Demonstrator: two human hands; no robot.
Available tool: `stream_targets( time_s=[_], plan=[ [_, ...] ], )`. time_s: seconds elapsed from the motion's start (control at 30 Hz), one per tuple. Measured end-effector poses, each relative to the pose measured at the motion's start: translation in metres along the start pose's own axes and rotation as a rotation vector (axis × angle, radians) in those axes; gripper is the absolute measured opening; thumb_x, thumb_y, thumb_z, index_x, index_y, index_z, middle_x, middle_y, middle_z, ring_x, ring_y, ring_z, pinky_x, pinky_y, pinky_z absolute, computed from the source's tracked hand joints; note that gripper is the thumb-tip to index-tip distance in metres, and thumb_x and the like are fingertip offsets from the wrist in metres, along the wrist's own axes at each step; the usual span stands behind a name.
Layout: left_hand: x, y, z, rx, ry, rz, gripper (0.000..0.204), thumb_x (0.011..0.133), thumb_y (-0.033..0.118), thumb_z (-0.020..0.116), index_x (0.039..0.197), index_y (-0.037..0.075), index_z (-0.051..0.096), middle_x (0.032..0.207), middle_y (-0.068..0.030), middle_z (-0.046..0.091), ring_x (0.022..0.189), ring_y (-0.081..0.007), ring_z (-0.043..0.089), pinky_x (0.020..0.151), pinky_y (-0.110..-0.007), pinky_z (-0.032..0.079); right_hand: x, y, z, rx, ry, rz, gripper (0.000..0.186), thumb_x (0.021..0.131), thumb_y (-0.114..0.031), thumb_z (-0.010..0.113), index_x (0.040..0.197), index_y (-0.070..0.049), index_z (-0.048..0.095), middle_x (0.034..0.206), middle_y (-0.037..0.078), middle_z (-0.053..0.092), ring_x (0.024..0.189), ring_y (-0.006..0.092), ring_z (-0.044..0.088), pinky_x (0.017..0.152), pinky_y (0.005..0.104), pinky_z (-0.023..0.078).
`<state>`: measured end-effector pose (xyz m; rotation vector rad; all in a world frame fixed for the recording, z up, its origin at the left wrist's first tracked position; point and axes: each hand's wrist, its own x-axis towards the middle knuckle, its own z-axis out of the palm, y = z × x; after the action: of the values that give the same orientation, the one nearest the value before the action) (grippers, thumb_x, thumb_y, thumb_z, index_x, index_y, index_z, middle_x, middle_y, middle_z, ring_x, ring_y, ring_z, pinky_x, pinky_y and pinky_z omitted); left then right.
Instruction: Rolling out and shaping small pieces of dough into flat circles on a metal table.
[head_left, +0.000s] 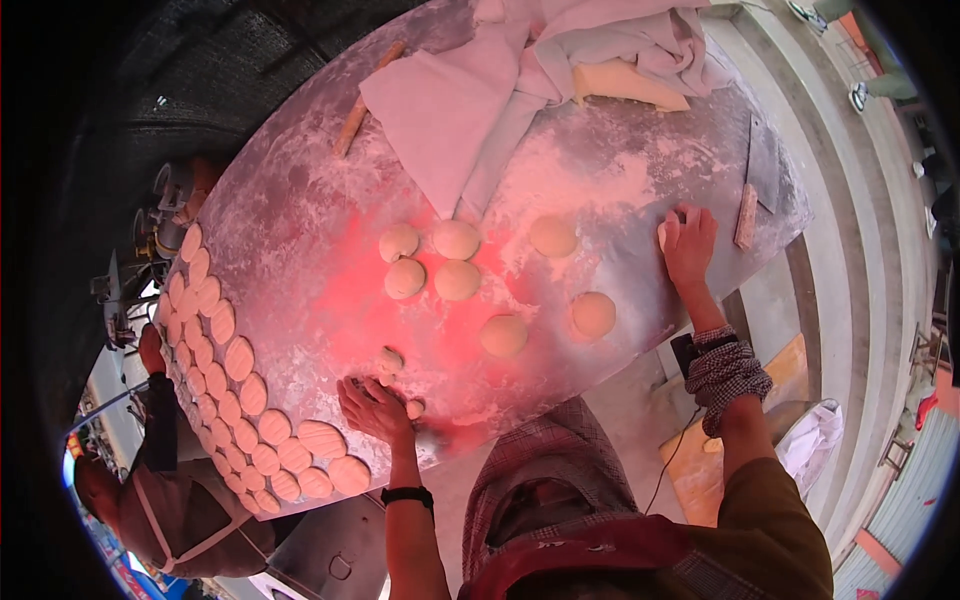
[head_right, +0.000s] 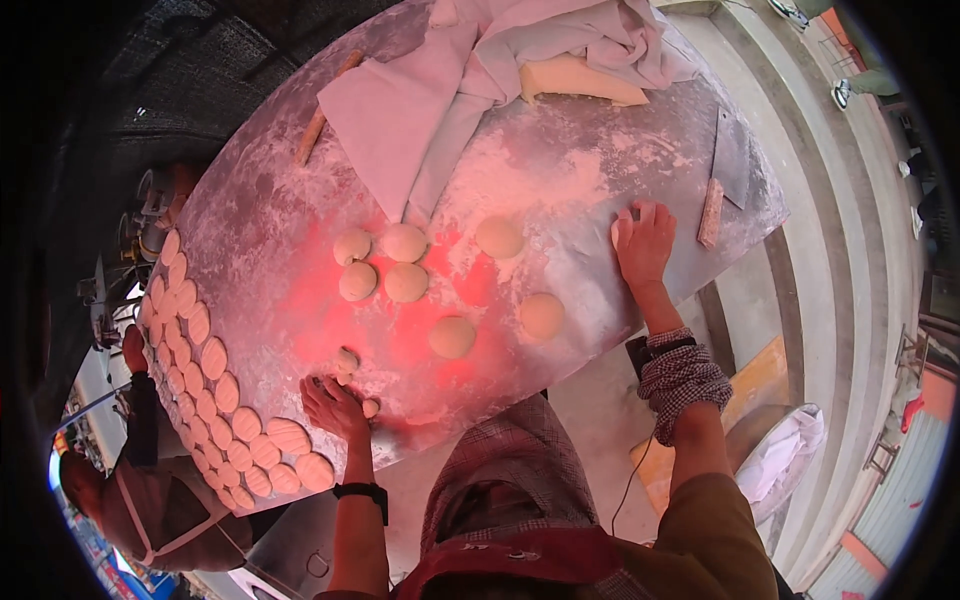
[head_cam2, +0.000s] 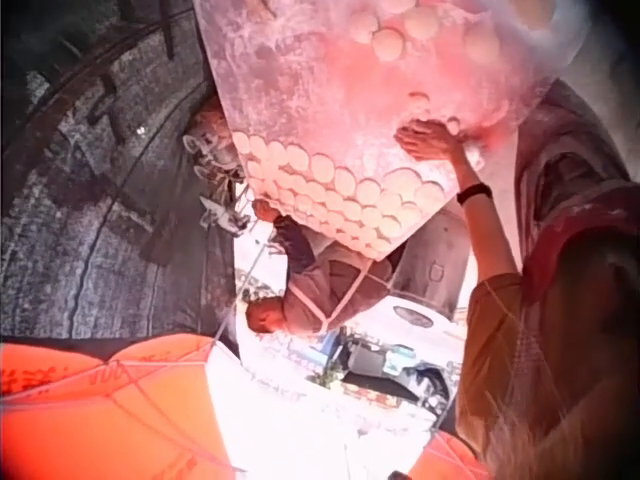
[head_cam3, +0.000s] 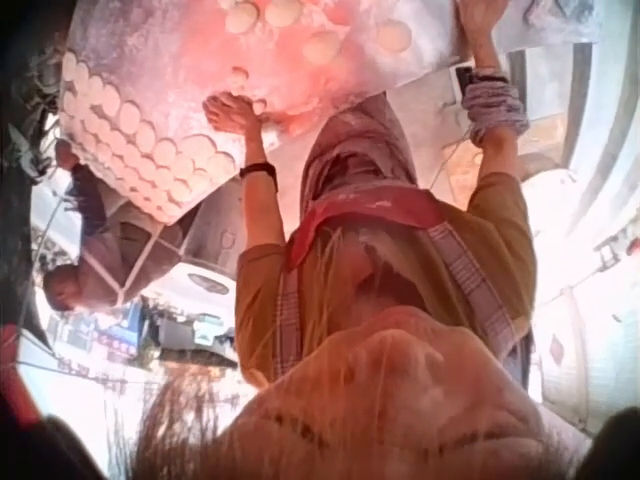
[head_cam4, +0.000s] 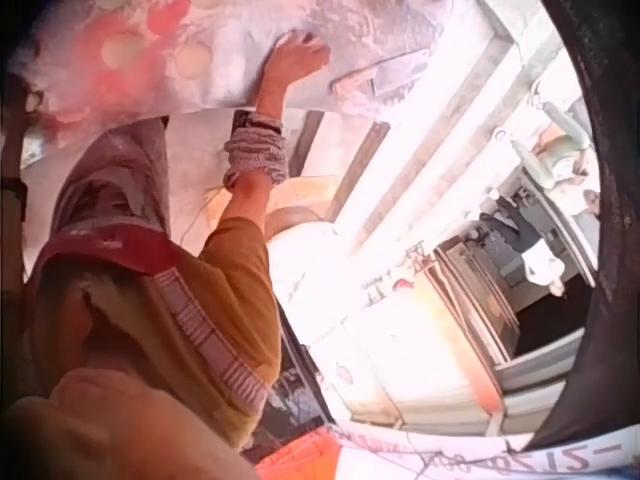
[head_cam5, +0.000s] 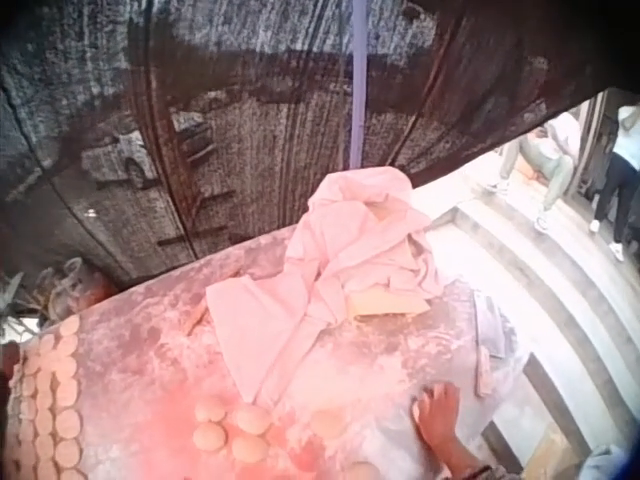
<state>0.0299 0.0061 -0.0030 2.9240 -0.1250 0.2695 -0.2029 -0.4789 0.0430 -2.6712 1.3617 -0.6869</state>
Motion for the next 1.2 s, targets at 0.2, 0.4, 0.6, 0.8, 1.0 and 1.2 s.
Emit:
stream_targets(
  time_s=[0.2,0.4,0.6,0.8,1.0,1.2],
  plan=[
    [-0.001,-0.010,-0.001,0.029,0.047,-0.006,0.047,0.099,0.038,0.048,0.132,0.005,0.054,0.140,-0.0143,0.053,0.125,-0.0335,0.049,0.103,-0.049,0.034,-0.054,0.024,-0.020,0.138,-0.187,-0.238,0.017,0.095,-0.016,0.050,0.104,-0.005,0.059,0.111,0.015,0.057,0.100,0.0366,0.051,0.088,0.0492,0.042],
    [0.000,-0.012,-0.007,0.040,0.038,-0.007,0.047,0.099,0.038,0.050,0.132,0.005,0.054,0.140,-0.0149,0.052,0.127,-0.0340,0.048,0.104,-0.049,0.033,-0.084,-0.021,-0.021,0.172,-0.169,-0.239,0.018,0.094,-0.017,0.052,0.104,-0.005,0.059,0.111,0.016,0.057,0.100,0.0368,0.050,0.088,0.0480,0.042],
    [0.000,-0.002,-0.002,0.007,0.029,0.004,0.047,0.099,0.039,0.050,0.131,0.005,0.054,0.140,-0.0154,0.052,0.127,-0.0346,0.047,0.104,-0.048,0.033,-0.016,-0.006,0.002,-0.029,-0.087,0.017,0.023,0.093,-0.020,0.054,0.109,-0.004,0.060,0.113,0.014,0.057,0.109,0.0355,0.050,0.096,0.0461,0.042],
    [0.005,-0.009,-0.007,0.016,0.045,-0.009,0.047,0.099,0.038,0.050,0.132,0.006,0.054,0.141,-0.0152,0.051,0.128,-0.0349,0.047,0.104,-0.050,0.033,-0.072,0.017,-0.020,0.136,-0.188,-0.242,0.017,0.094,-0.014,0.053,0.106,-0.004,0.059,0.112,0.016,0.058,0.105,0.0372,0.051,0.091,0.0474,0.042],
    [0.001,-0.014,-0.008,0.027,0.027,-0.011,0.048,0.099,0.040,0.049,0.134,0.006,0.053,0.141,-0.0140,0.051,0.128,-0.0331,0.047,0.105,-0.049,0.032,-0.093,-0.044,-0.017,0.149,-0.137,-0.245,0.022,0.091,-0.018,0.058,0.110,-0.006,0.060,0.114,0.013,0.057,0.106,0.0361,0.051,0.096,0.0456,0.041],
    [0.001,-0.003,0.001,0.001,0.008,0.003,0.048,0.100,0.040,0.048,0.134,0.007,0.053,0.142,-0.0128,0.051,0.128,-0.0320,0.047,0.104,-0.048,0.033,-0.026,0.009,0.005,0.013,-0.028,0.048,0.030,0.092,-0.024,0.057,0.116,-0.006,0.058,0.113,0.014,0.057,0.106,0.0362,0.050,0.095,0.0443,0.042]
  ],
)
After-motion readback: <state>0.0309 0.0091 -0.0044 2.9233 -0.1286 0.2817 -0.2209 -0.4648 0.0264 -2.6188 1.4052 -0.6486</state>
